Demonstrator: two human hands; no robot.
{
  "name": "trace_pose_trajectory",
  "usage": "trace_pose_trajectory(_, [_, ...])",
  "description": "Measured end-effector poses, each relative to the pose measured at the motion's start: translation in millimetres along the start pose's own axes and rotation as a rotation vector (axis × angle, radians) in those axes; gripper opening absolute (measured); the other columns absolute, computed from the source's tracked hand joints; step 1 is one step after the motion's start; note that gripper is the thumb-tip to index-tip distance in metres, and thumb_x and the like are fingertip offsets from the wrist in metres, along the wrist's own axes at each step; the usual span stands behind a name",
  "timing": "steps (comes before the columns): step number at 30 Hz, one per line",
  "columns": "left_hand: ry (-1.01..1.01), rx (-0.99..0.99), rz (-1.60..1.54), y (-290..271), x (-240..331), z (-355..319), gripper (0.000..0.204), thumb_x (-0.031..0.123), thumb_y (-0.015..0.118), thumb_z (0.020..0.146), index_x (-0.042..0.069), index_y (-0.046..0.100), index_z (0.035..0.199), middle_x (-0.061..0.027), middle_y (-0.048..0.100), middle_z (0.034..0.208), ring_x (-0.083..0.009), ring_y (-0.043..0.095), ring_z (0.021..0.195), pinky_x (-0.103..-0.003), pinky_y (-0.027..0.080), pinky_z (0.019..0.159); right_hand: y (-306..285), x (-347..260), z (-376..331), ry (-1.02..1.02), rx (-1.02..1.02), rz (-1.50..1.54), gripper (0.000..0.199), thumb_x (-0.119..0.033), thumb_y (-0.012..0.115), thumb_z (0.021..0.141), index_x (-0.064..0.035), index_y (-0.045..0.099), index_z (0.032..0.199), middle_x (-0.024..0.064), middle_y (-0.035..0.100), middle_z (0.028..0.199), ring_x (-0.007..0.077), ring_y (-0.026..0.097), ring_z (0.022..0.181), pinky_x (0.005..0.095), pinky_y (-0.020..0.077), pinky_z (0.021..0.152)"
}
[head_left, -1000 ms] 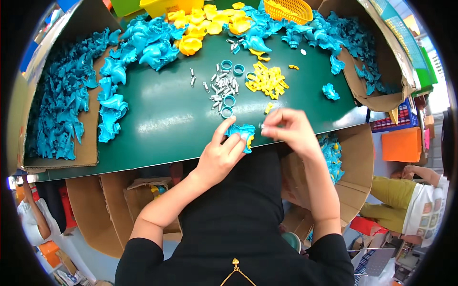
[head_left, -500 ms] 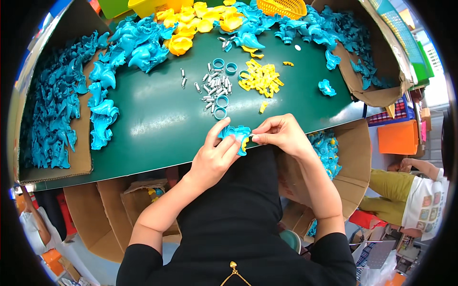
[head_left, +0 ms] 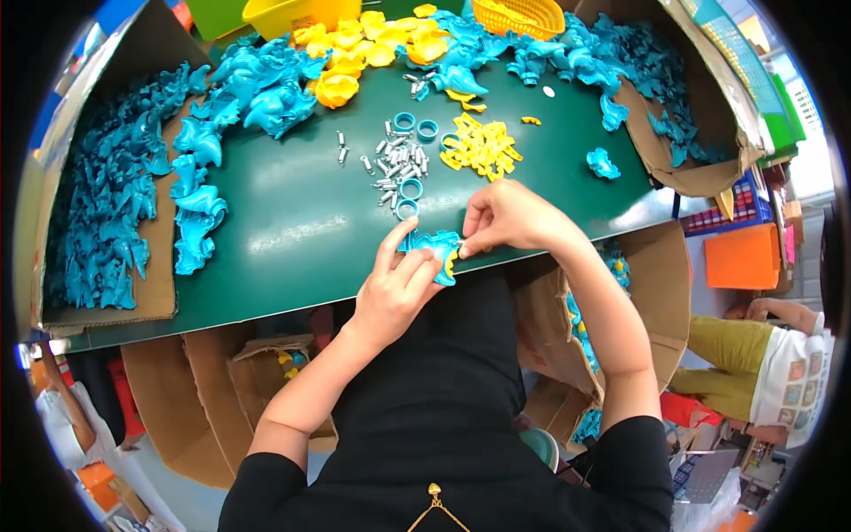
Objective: Assembling plastic toy components into finished products on a workbench.
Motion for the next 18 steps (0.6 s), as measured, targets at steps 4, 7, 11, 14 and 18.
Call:
trace_pose_trajectory(4, [0.018, 0.038, -0.006, -7, 1, -10, 0.028, -0.002, 0.079, 0.067, 0.002, 0.066, 0.091, -0.0108, 0.066, 0.101, -0.0416, 0.050, 0.127, -0.043, 0.057, 0.088, -24, -20, 2, -0.215, 0.229, 0.107, 0.019, -0.019, 0.079, 0.084, -0.0006, 0.073, 0.087, 0.0001, 0.067, 0.071, 0.0057, 0.060, 0.065, 0.0234, 0.0472, 0.059])
trace_pose_trajectory(7, [0.001, 0.121, 0.023, -9, 1, -16, 0.034, 0.001, 0.078, 0.061, 0.005, 0.065, 0.092, -0.0061, 0.067, 0.102, -0.0349, 0.051, 0.118, -0.040, 0.052, 0.090, -60, -25, 9, -0.249, 0.777, -0.140, 0.021, -0.020, 0.075, 0.087, 0.0000, 0.073, 0.093, 0.0059, 0.072, 0.076, 0.0125, 0.065, 0.067, 0.0293, 0.0512, 0.064])
trace_pose_trajectory(11, [-0.066, 0.127, 0.138, -10, 8, -21, 0.037, 0.006, 0.078, 0.058, 0.010, 0.067, 0.093, 0.0005, 0.069, 0.102, -0.0272, 0.051, 0.098, -0.036, 0.047, 0.081, -93, -23, 37, -0.217, 0.975, -0.283, 0.018, -0.020, 0.074, 0.085, -0.0086, 0.075, 0.100, 0.0069, 0.074, 0.091, 0.0243, 0.069, 0.081, 0.0374, 0.0539, 0.075])
trace_pose_trajectory(14, [-0.077, 0.116, 0.047, -9, 6, -20, 0.043, 0.006, 0.078, 0.056, 0.009, 0.068, 0.098, -0.0026, 0.068, 0.102, -0.0274, 0.055, 0.087, -0.037, 0.047, 0.078, -112, -29, 51, -0.315, 1.217, -0.585, 0.024, -0.020, 0.076, 0.083, -0.0108, 0.073, 0.105, 0.0071, 0.073, 0.098, 0.0266, 0.068, 0.090, 0.0410, 0.0538, 0.080])
trace_pose_trajectory(18, [-0.049, 0.086, 0.015, -13, 9, -16, 0.045, 0.006, 0.077, 0.057, 0.007, 0.068, 0.101, -0.0044, 0.067, 0.101, -0.0272, 0.057, 0.087, -0.039, 0.048, 0.077, -122, -21, 71, -0.157, 1.087, -0.597, 0.035, -0.022, 0.080, 0.078, -0.0117, 0.071, 0.110, 0.0080, 0.073, 0.102, 0.0281, 0.067, 0.097, 0.0421, 0.0536, 0.083])
Point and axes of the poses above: each hand's wrist, its own z-axis towards the middle knuckle, its own y-axis out of the palm, x = y × z, the point moved 6 cm from there along z, towards the middle knuckle
